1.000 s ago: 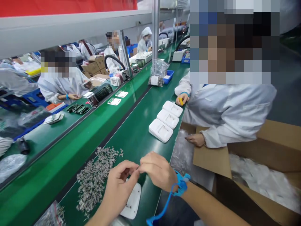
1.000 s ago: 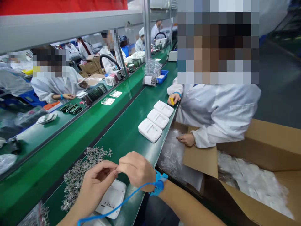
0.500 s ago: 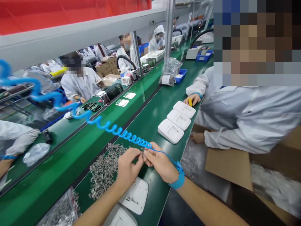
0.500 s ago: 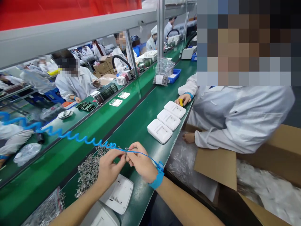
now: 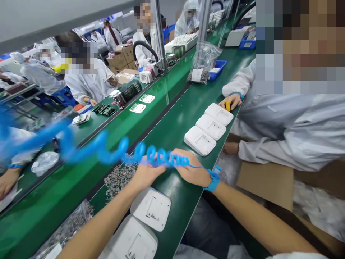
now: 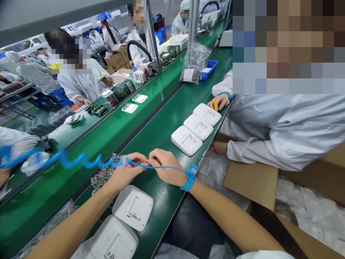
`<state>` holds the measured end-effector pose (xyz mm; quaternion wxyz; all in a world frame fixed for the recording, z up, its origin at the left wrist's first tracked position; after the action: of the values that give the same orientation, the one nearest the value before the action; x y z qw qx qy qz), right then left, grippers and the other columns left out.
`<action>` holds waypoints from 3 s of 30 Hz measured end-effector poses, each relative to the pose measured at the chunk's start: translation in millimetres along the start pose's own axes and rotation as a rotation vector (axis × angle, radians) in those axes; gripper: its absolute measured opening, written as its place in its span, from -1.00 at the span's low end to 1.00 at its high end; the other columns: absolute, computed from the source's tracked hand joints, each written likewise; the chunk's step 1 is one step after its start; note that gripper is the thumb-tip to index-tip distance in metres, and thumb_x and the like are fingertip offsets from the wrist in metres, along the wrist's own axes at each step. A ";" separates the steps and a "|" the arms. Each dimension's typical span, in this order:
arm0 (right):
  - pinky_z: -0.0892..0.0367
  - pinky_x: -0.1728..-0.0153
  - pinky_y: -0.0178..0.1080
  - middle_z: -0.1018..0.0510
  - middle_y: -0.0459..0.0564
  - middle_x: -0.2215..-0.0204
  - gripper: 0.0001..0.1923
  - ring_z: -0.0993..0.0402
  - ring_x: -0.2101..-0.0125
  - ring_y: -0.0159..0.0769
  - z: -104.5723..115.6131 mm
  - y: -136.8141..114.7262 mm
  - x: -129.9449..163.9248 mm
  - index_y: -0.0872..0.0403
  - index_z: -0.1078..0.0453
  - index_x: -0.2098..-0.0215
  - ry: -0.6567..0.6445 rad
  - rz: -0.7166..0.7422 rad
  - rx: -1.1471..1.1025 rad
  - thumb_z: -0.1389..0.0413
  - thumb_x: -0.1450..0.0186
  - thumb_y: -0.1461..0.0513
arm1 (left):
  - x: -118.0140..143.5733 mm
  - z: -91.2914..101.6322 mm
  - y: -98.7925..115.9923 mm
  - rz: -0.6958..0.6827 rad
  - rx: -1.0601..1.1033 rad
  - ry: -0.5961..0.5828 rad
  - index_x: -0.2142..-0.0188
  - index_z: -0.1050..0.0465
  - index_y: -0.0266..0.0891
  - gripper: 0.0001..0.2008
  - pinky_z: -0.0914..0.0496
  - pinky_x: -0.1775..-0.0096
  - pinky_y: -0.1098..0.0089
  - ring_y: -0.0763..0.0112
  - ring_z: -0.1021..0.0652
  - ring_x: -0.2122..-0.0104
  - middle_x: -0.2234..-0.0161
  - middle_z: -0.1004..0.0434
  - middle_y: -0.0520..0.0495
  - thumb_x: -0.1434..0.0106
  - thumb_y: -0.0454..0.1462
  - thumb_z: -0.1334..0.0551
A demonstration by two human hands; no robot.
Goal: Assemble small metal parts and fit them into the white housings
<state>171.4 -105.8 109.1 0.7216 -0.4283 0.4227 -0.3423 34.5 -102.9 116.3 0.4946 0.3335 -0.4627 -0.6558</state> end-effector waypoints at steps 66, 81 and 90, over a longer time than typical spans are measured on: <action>-0.30 0.35 -0.25 -0.56 0.03 0.38 -0.67 -0.39 0.42 -0.31 12.1 -5.5 -39.1 0.01 -0.51 0.33 -0.304 0.562 0.396 0.07 -0.44 0.18 | -47.3 -9.0 -29.0 0.117 0.375 -0.448 0.53 -0.52 -0.26 -0.67 -0.32 0.37 0.43 0.47 -0.42 0.48 0.53 -0.44 0.00 0.00 -0.05 -0.48; -0.19 0.41 -0.29 -0.48 -0.02 0.45 -0.70 -0.35 0.44 -0.38 15.7 -20.7 -25.3 0.13 -0.45 0.37 -0.391 0.364 0.147 0.00 -0.43 0.17 | -23.7 -2.1 58.2 -0.537 -0.459 -0.609 0.31 -0.48 -0.28 -0.76 -0.37 0.22 0.38 0.40 -0.49 0.32 0.36 -0.52 -0.11 -0.41 -0.19 -0.16; 0.10 0.50 -0.23 -0.37 -0.08 0.48 -0.68 -0.15 0.55 -0.41 34.9 -77.3 -16.5 0.11 -0.34 0.44 -0.407 0.741 0.872 0.10 -0.44 0.28 | 1.7 -10.0 79.7 -0.831 -0.828 -0.270 0.31 -0.43 -0.28 -0.70 -0.32 0.31 0.28 0.33 -0.40 0.39 0.42 -0.44 -0.14 -0.45 -0.26 0.01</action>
<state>186.0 -111.1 194.2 0.9680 0.0259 0.2182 -0.1211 70.1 -113.9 187.5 0.2225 0.1796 -0.0584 -0.9565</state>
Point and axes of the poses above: each hand's wrist, its own x-axis away from the middle knuckle, its own z-axis out of the back of the hand, y = z × x, the point moved 7 cm from there along -x, towards the middle knuckle
